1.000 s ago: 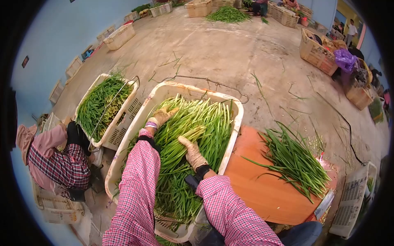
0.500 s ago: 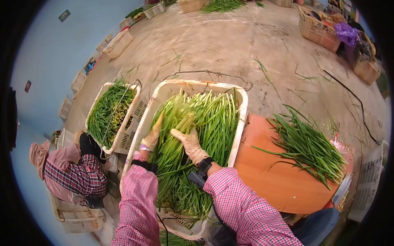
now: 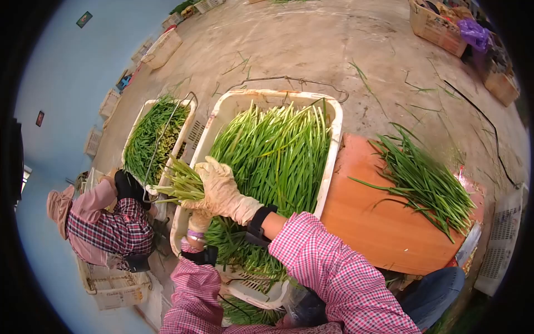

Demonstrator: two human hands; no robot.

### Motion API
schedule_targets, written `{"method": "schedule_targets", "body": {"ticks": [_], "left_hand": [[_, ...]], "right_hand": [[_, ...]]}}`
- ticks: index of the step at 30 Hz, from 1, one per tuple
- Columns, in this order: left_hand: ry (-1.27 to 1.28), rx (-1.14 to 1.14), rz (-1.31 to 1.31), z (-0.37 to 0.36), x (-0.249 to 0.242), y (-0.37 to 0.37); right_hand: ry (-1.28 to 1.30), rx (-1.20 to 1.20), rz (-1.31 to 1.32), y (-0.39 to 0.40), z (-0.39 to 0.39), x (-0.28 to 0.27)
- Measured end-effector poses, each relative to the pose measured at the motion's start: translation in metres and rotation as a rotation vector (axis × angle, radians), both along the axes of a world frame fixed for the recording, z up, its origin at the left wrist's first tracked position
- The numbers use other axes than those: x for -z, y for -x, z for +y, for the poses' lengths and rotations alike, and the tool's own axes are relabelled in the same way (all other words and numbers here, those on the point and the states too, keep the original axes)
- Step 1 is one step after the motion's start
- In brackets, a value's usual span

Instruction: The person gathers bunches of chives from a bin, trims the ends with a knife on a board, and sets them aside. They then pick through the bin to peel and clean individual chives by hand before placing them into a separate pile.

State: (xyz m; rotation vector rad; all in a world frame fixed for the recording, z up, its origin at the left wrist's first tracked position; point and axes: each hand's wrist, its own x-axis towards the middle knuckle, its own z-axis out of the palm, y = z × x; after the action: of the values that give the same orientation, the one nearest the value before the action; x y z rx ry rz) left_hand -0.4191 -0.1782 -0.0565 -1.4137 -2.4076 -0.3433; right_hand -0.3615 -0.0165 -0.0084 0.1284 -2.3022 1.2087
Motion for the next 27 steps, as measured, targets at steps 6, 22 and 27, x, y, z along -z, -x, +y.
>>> {"method": "schedule_targets", "body": {"ticks": [6, 22, 27], "left_hand": [[-0.149, -0.104, -0.307, -0.003, 0.011, -0.014], [0.116, 0.049, 0.868, -0.027, -0.025, -0.009], [-0.045, 0.113, 0.655, -0.045, -0.022, 0.001]], "right_hand": [[-0.112, -0.382, -0.015, 0.001, 0.005, -0.006], [0.014, -0.198, 0.0, -0.023, 0.016, -0.021], [0.647, -0.353, -0.052, -0.039, 0.008, -0.025]]}}
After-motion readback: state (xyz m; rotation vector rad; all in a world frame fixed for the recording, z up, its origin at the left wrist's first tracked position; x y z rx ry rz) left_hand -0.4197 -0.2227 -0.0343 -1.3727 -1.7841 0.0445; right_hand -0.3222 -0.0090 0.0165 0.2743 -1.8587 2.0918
